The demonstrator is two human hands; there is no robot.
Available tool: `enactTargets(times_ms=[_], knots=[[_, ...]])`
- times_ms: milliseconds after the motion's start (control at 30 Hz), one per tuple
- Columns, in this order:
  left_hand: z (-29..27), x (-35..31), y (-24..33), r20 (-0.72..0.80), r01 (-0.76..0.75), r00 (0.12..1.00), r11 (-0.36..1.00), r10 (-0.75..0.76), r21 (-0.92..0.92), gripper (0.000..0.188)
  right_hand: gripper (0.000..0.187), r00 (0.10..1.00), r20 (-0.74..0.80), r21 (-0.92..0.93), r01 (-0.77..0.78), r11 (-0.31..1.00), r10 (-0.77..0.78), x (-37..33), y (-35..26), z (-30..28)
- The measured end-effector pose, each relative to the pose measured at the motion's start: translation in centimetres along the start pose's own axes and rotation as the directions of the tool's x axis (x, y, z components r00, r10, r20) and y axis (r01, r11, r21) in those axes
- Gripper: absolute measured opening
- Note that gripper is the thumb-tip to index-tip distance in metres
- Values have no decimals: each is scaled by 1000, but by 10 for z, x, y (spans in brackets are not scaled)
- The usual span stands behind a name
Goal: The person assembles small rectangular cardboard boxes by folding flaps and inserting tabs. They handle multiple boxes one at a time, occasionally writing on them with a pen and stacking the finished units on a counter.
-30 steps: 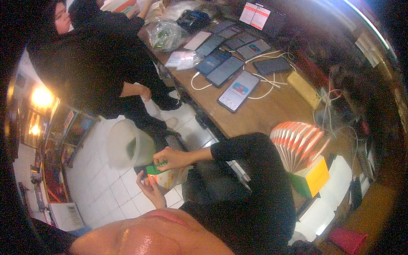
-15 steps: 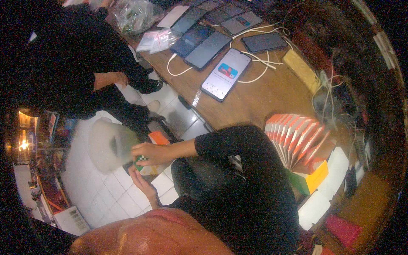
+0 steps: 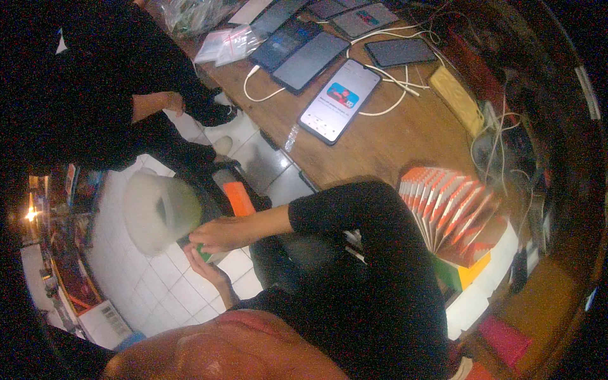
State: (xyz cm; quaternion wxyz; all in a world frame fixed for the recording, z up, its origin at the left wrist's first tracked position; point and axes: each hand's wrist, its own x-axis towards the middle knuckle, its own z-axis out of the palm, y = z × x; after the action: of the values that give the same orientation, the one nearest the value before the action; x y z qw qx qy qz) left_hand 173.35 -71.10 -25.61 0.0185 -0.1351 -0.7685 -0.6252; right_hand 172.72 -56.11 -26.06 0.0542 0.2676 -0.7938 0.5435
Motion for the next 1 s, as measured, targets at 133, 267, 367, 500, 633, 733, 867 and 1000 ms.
enactTargets(times_ms=[133, 267, 367, 500, 633, 733, 867, 1000], knots=[[4, -1, -5, -35, -35, 999, 999, 35, 9, 24, 21, 998, 22, 47, 53, 997, -54, -1, -2, -10], [4, 0, -17, -16, -155, 987, 982, 158, 104, 24, 24, 997, 76, 251, -7, 968, -13, -1, 7, -16], [-10, -3, -26, 93, -269, 961, 956, 259, 118, 27, 27, 893, 255, 400, -446, 801, 370, -2, -5, -29], [-1, 0, -32, 22, -310, 951, 951, 310, 13, 33, 29, 723, 665, 523, -630, 574, 187, 0, 28, -16], [15, 9, -35, -218, -122, 966, 989, 137, 84, 48, 22, 887, 354, 354, -421, 835, 298, 4, 20, -25], [40, 0, -25, -259, -71, 963, 997, 73, 19, 59, 22, 945, 222, 306, -300, 904, 239, 3, 18, -25], [49, -13, -24, -162, 96, 970, 900, -180, -426, 73, 23, 970, 242, 329, -112, 938, 31, 0, 30, -11], [44, -15, -40, 7, 106, 993, 875, -116, -472, 71, 17, 963, 268, 98, -54, 994, 26, -1, 26, -13]])
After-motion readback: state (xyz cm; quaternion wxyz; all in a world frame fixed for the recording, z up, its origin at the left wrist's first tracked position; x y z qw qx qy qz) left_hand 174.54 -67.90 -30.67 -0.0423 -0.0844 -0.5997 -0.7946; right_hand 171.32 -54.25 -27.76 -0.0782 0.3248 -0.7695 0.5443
